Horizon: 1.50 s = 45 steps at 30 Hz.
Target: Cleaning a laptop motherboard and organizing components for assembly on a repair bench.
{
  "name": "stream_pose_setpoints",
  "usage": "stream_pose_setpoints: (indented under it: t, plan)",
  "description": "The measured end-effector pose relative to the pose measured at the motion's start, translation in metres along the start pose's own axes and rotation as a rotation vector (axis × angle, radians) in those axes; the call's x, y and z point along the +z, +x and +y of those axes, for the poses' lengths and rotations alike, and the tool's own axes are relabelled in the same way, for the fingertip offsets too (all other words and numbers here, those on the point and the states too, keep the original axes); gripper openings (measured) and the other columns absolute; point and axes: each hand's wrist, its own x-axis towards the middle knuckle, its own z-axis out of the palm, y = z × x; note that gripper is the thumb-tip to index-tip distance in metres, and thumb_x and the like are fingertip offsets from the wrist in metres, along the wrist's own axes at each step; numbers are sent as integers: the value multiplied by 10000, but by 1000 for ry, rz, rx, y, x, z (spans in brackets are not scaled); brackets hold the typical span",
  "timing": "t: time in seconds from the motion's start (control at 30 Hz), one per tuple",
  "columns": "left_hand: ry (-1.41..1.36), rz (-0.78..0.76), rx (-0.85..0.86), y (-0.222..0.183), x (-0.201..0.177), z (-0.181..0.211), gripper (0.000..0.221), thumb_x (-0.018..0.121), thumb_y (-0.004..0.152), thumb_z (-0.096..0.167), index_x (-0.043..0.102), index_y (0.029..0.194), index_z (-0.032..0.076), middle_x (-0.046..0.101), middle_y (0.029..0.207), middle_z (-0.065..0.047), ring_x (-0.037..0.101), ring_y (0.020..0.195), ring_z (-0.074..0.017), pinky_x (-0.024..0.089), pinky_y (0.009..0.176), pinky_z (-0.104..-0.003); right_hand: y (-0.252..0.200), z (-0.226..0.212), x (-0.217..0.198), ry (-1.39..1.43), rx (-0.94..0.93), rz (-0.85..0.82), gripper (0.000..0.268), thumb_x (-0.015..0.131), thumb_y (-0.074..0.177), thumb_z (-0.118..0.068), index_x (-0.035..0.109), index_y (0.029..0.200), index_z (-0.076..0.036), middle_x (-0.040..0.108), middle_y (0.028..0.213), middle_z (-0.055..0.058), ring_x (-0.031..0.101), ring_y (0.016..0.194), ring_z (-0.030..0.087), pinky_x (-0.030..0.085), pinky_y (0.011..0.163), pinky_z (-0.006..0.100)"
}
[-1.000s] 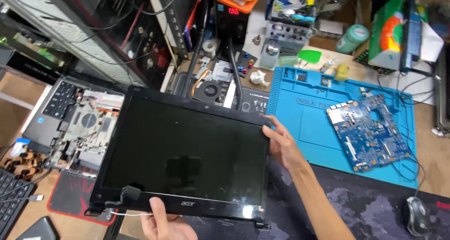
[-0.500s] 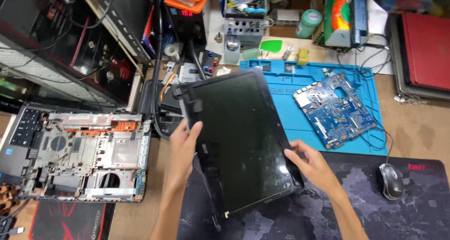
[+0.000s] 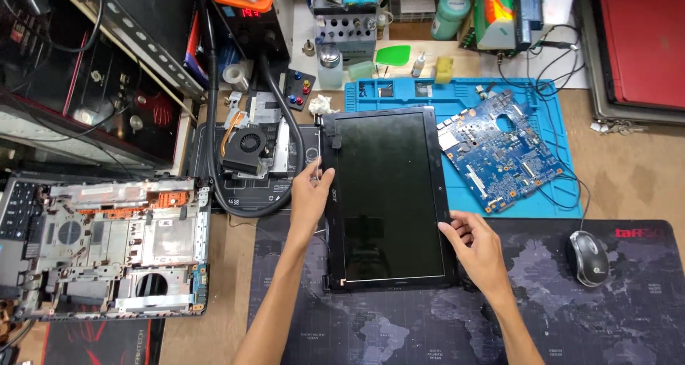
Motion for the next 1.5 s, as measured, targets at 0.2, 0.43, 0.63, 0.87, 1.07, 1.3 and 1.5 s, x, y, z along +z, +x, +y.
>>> stream_pose_setpoints:
  t: [0.2,0.43,0.63,0.87,1.07,1.3,1.5]
  plan:
    - [-16,-73,-162,-30,-11,64,638,617,889,335,524,1465,76,624,1394,-157,598,1251,-175,447,1019,-282,-5,-27,-1,-85,114,-65,417,710,903,-306,695,1260,-92,660,997,44,612,847,146,542,796,298]
    - [-21,-58,-122,-48,-7,81,647,596,898,339,495,1483,83,554,1502,-86,516,850,-90,479,881,-256,-14,-27,13,-103,115,-2,473,653,949,-294,635,1362,-65,619,1110,98,617,955,204,520,889,348]
    - [-107,-57,-215,-67,-10,93,599,567,926,326,537,1496,144,621,1201,-23,478,933,-108,419,781,-257,-28,-48,23,-174,166,-55,790,611,914,-414,355,1606,-131,457,1236,113,529,1172,250,452,998,410]
    - [-138,-60,-41,-67,-22,74,460,575,929,322,609,1381,243,469,1532,-71,589,1275,-272,428,1028,-355,-39,-82,40,-438,-104,-134,759,585,930,-447,311,1584,-173,362,1457,229,374,1380,430,350,1050,595]
    - [-126,-33,162,-70,-70,94,374,583,959,273,652,1320,201,483,1500,-138,540,1353,-245,425,1083,-365,-49,-160,101,227,-203,-377,406,623,952,-191,606,1348,-105,641,1244,91,611,1157,171,509,968,311]
    - [113,276,455,-88,-180,128,241,570,1021,90,691,1228,76,636,1228,-191,552,1306,-371,363,1133,-482,-60,-175,245,704,141,-797,427,694,960,-197,604,1372,-126,706,1137,162,744,1008,234,612,891,351]
    - [839,467,288,-61,-283,36,233,637,1008,234,670,1224,152,619,1178,-167,623,1124,-421,467,947,-560,-64,-204,314,572,150,-853,702,722,952,-308,406,1551,-121,633,1320,242,662,1164,282,564,963,421]
